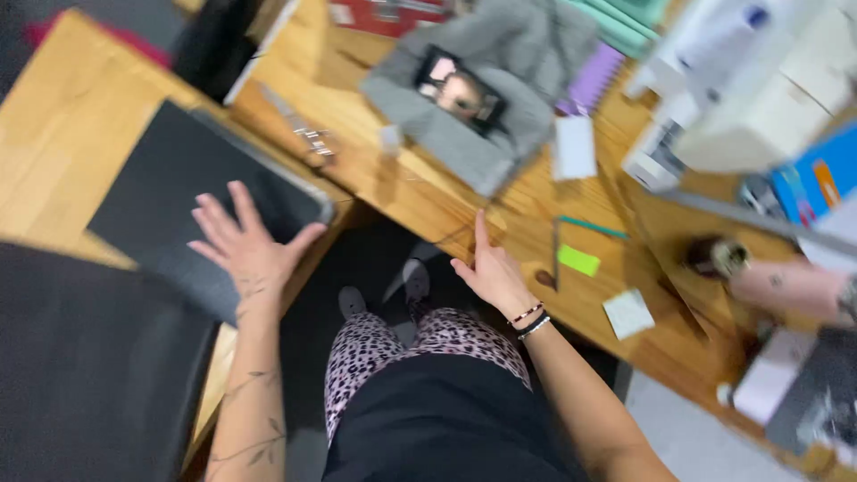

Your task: The person retrieves a black binder from a shelf and opens it on a wooden table. They remove a circular paper pattern from a plastic sleeve and place it on a piece of black fabric. The person then uses straight pins to secure the paper pattern to the fabric around its edges.

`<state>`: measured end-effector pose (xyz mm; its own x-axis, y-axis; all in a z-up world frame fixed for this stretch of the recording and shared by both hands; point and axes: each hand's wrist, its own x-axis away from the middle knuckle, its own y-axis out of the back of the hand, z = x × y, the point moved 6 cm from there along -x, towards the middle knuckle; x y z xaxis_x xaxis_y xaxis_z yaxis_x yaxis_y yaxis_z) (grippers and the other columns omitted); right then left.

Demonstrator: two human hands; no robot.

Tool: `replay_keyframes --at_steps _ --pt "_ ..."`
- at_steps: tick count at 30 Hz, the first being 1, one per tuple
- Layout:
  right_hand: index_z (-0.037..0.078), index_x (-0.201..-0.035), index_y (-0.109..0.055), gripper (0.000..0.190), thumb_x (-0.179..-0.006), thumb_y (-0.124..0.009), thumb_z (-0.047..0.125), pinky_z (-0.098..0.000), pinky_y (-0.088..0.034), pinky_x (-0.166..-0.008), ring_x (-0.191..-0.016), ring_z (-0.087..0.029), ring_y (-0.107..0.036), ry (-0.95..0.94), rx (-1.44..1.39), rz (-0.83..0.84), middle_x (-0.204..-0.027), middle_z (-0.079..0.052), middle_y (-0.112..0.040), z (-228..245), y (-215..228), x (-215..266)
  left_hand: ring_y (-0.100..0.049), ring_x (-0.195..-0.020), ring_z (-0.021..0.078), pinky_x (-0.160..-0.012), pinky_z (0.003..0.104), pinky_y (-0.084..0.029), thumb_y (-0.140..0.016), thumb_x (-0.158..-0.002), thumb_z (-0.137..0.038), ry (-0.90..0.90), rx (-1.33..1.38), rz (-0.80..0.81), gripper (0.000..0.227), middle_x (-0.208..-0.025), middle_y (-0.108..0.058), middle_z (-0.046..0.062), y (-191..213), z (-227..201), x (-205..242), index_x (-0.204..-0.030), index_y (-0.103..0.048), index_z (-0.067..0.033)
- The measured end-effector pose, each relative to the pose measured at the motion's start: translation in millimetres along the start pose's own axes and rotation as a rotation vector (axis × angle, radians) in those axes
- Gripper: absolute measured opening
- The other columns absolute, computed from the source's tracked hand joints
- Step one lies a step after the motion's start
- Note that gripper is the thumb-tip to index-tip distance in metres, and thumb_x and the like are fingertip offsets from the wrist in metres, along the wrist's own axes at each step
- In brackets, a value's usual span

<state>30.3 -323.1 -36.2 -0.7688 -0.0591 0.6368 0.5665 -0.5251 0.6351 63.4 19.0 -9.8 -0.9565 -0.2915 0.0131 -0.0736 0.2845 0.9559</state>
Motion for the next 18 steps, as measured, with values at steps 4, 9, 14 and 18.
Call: replay_keyframes --at_steps 4,9,14,18 --pt "0.010 -0.162 0.000 0.096 -0.094 -0.057 0.049 -0.0624 -0.048 -0.098 -0.116 -0.049 -0.064 -0.224 0.000 0.022 -0.120 -0.031 -0.067 -51.9 16.2 27.6 -0.012 -0.148 0.0498 -0.109 0.073 0.001 -0.065 -0.088 -0.068 -0.084 -0.079 -0.142 0.099 -0.160 -0.022 0.038 -48.6 18.1 -10.6 -0.161 -0.036 -0.0071" --pt "0.011 -0.154 -0.021 0.084 -0.091 -0.056 0.054 -0.0591 -0.048 -0.088 -0.109 -0.050 -0.061 -0.283 0.078 0.019 -0.120 -0.030 -0.061 -126.0 -35.6 20.4 -0.016 -0.148 0.0509 -0.109 0.078 -0.007 -0.059 -0.094 -0.068 -0.111 -0.125 -0.153 0.095 -0.161 -0.019 0.033 -52.2 11.5 -7.8 -0.163 -0.034 -0.0068" --pt "0.013 -0.161 -0.004 0.093 -0.093 -0.056 0.051 -0.0593 -0.048 -0.088 -0.109 -0.052 -0.062 -0.335 0.038 0.097 -0.119 -0.031 -0.064 -124.6 -46.3 19.8 -0.017 -0.147 0.0520 -0.109 0.078 -0.005 -0.057 -0.095 -0.068 -0.101 -0.147 -0.130 0.095 -0.160 -0.019 0.034 -54.4 11.2 -8.6 -0.163 -0.032 -0.0072" --pt "0.005 -0.160 0.002 0.098 -0.095 -0.054 0.051 -0.0577 -0.049 -0.086 -0.106 -0.049 -0.064 -0.321 0.023 0.132 -0.116 -0.029 -0.066 -116.1 -47.4 17.6 -0.014 -0.147 0.0501 -0.109 0.078 -0.006 -0.055 -0.095 -0.069 -0.082 -0.149 -0.114 0.095 -0.161 -0.018 0.033 -55.3 11.1 -9.8 -0.163 -0.032 -0.0071"
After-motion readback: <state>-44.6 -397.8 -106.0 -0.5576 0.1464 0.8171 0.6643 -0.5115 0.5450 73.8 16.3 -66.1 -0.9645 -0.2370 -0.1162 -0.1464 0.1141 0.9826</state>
